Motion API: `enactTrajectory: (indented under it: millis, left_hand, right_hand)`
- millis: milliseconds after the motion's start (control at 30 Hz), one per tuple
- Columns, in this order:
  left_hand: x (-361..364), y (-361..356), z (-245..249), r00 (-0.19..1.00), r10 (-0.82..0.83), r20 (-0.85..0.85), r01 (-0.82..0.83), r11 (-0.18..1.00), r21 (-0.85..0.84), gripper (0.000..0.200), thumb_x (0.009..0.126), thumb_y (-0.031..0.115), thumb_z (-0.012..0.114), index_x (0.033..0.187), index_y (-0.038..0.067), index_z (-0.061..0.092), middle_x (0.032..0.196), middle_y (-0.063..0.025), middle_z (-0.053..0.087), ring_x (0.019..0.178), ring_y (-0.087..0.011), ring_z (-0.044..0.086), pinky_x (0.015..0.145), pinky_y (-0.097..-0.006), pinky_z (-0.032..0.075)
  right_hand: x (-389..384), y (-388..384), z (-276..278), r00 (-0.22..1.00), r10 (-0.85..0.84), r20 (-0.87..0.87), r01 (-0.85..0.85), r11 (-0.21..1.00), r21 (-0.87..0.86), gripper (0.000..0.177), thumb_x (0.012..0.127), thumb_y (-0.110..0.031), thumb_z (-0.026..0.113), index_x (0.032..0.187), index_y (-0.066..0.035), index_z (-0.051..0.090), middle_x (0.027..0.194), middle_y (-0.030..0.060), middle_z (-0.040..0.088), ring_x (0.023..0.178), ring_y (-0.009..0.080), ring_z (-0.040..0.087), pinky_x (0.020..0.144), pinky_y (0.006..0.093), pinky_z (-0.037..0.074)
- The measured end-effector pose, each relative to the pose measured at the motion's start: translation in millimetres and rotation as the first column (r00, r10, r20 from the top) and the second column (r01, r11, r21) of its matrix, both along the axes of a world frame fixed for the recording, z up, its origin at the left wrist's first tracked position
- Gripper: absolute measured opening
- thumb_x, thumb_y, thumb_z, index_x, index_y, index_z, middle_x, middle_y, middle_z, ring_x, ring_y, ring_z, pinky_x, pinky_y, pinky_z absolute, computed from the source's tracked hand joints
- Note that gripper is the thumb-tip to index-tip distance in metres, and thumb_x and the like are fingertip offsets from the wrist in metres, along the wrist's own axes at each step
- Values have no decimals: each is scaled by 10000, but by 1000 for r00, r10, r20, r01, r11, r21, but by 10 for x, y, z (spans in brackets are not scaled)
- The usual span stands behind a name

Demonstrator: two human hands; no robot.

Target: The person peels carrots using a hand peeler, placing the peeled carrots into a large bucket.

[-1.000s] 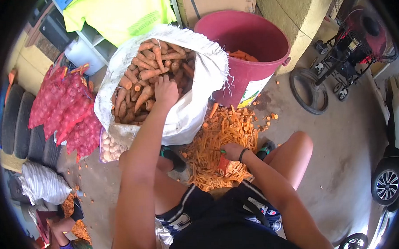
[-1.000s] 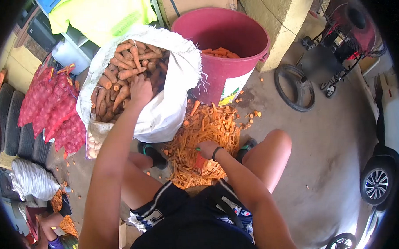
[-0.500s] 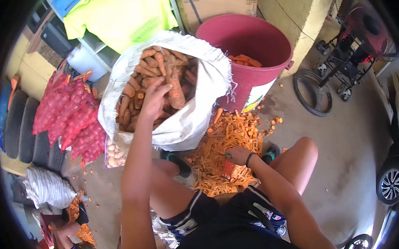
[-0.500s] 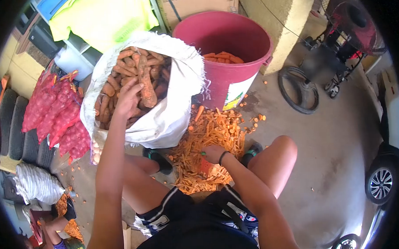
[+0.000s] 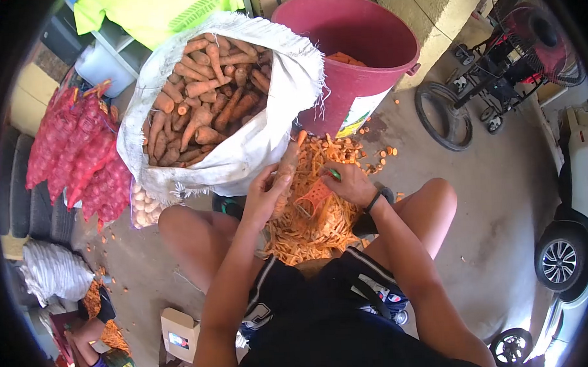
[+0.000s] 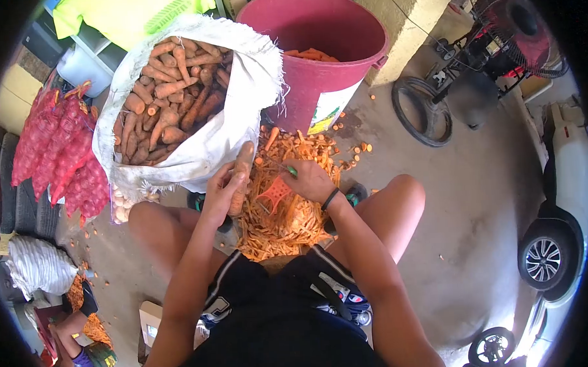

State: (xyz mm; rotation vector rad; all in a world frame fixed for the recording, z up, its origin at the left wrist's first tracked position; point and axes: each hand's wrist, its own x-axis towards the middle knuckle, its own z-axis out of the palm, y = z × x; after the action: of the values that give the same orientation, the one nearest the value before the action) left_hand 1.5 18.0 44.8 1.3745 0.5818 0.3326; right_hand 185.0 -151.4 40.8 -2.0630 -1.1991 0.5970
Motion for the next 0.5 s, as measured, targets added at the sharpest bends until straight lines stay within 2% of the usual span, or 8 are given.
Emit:
enactTrajectory:
  millis: [33,133,267,367,467,500]
  left_hand:
    - [-5,20,-94,1000,-16,-19,17,998,58,449,966,213,691,1335,-7,559,1022,-64,670,846,-121,649,723,-275,544]
    - [0,-6,-169,998,-55,-43,57,996,63,446,927,245,742,1268,-18,624,1097,-79,694,990,-128,634,867,-283,510]
    - [25,-71,-136,988,-132,-80,147,963,224,442,910,247,758,1233,-31,642,1093,-100,706,992,-130,638,883,-290,509]
    - [18,-123,-19,985,-146,-90,168,924,344,440,903,246,763,1216,-40,646,1092,-117,710,974,-133,644,878,-293,514]
    - [-17,-133,-36,987,-145,-64,159,892,422,423,909,230,754,1213,-44,646,1086,-123,711,955,-141,652,861,-297,521]
    - [-40,-139,-127,989,-141,-55,151,888,435,416,915,219,746,1222,-41,641,1077,-119,711,937,-141,652,846,-296,523]
  right_hand:
    - [-49,6,53,1000,-16,23,15,999,38,255,902,-234,655,1076,-49,679,883,232,694,829,397,684,741,475,542]
    - [-181,31,130,998,-58,38,52,990,133,217,896,-187,669,1053,-38,678,858,220,691,776,378,686,699,437,540]
    - [-215,45,100,996,-46,82,34,990,140,207,881,-142,670,1042,-12,674,865,235,686,787,385,685,692,432,540]
    - [-211,63,94,995,-35,96,25,994,105,193,877,-124,653,1033,-12,675,883,242,686,797,402,679,692,443,542]
    - [-147,111,-115,995,-47,85,47,999,4,232,863,-186,666,1014,-9,672,901,238,693,826,406,683,728,465,542]
    - [-93,89,-329,994,9,112,9,987,-160,286,858,-236,683,1045,-19,672,940,233,698,869,405,682,757,470,543]
